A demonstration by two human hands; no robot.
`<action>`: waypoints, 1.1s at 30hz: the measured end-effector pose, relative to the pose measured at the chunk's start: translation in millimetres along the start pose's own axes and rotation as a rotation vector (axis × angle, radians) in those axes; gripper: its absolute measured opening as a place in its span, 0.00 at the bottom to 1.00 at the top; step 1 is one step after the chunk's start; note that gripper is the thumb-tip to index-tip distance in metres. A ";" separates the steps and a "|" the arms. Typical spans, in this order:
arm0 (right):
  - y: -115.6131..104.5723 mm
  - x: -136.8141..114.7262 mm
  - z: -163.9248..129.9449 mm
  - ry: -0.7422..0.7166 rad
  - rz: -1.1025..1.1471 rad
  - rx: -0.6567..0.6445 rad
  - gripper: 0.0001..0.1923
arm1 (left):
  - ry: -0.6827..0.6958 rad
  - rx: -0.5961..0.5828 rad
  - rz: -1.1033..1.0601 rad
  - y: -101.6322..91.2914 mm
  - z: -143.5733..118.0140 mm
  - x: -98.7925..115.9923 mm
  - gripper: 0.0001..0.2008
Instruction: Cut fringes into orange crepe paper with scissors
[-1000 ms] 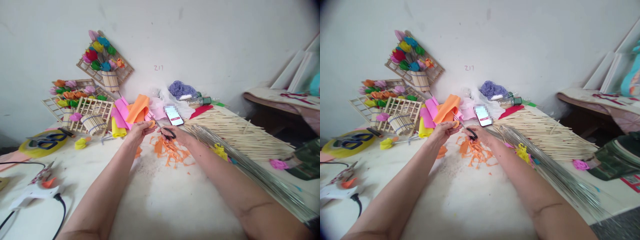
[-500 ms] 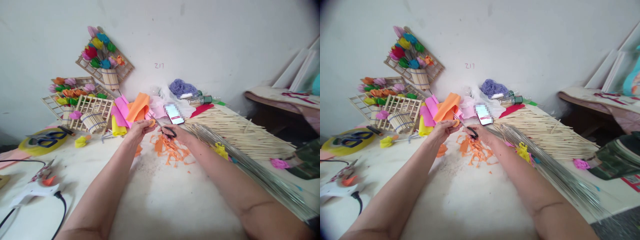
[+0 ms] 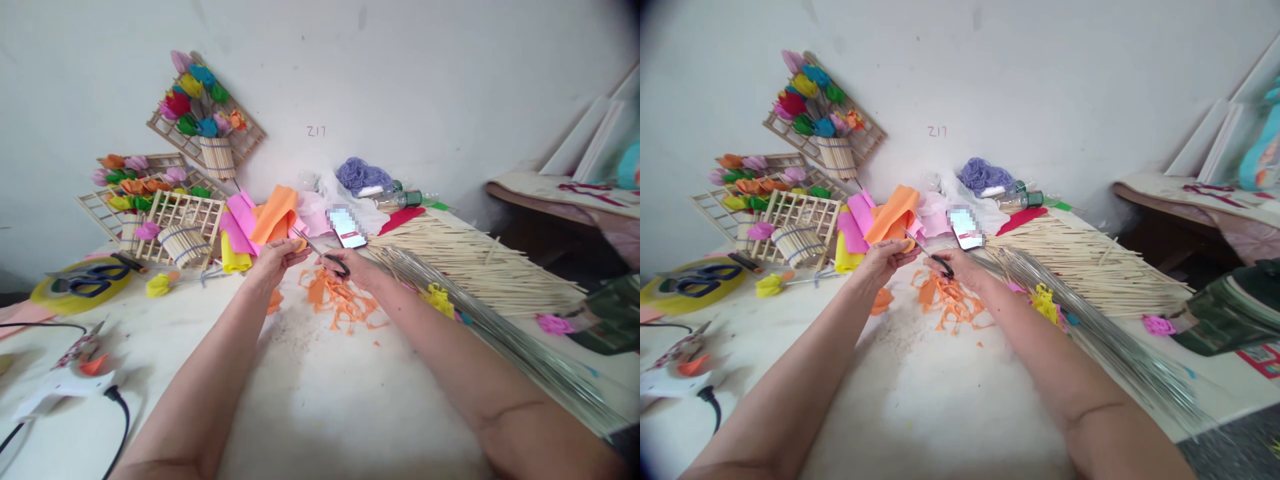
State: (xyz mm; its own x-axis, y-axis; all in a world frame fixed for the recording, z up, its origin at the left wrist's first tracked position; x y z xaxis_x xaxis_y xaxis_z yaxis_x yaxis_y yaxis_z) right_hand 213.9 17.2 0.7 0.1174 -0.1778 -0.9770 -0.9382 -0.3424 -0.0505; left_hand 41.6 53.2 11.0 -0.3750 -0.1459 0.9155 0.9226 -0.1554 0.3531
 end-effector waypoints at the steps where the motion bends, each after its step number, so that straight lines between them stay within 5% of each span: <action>1: 1.0 -0.3 -0.5 0.005 -0.003 0.006 0.14 | -0.002 0.003 0.001 -0.2 -0.1 0.2 0.04; 9: -3.6 0.5 4.7 0.027 0.092 0.143 0.15 | -0.003 -0.077 0.051 2.0 -2.4 2.8 0.12; 22: 2.5 -5.8 2.9 0.008 0.174 0.168 0.25 | 0.047 -0.149 0.269 2.1 -1.0 5.6 0.25; 33: -4.2 1.7 10.1 0.076 0.134 0.292 0.23 | 0.008 -0.165 0.755 -38.9 -1.1 50.3 0.09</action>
State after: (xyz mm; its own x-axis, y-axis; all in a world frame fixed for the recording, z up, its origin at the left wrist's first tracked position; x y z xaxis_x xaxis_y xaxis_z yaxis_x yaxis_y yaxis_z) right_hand 214.7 27.6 -2.8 0.0002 -0.2752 -0.9614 -0.9994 -0.0344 0.0096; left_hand -13.3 50.8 43.1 0.3496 -0.2774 0.8949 0.9031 -0.1542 -0.4007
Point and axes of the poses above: each hand's wrist, its own z-axis towards the middle knuckle, its own y-axis out of the palm, x = y × z, the point moved 4 cm from there along z, towards the middle knuckle, and after that the axes turned 15 degrees about y, right-handed, at the moved point
